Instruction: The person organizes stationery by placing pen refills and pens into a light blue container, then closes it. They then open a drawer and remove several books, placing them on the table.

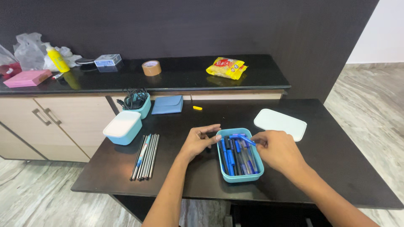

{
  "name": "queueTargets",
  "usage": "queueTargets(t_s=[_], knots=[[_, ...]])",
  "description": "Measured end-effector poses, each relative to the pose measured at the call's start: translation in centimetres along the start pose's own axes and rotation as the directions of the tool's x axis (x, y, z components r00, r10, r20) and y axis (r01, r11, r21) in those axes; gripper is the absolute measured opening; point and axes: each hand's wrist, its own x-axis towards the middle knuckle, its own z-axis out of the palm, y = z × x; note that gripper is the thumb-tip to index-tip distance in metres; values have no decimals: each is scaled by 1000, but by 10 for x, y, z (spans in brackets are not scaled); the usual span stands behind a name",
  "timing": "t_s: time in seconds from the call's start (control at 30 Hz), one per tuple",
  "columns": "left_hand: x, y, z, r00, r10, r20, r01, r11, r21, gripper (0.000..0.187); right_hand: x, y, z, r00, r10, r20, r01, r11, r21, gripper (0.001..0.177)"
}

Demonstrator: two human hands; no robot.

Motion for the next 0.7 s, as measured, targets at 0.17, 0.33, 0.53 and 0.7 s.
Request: queueTargets(t_s=[0.17, 0.33, 0.53, 0.7], knots=[[-2, 3, 0, 1000, -15, -12, 15, 1000, 14, 56, -3, -3, 5, 1000, -11, 4, 11, 999, -35, 34], [-3, 6, 1, 1000, -13, -10, 14, 999, 35, 56, -6, -10, 9, 1000, 0, 15, 2, 997, -84, 35], [-1, 2, 0, 1000, -4, -13, 5, 1000, 25, 55, -5, -13, 20, 998, -56, 1, 56, 994, -94, 27], [-2, 1, 0, 1000, 6, -19, -6, 1000, 29, 55, -2, -13, 24, 999, -53, 4, 54, 994, -100, 25]])
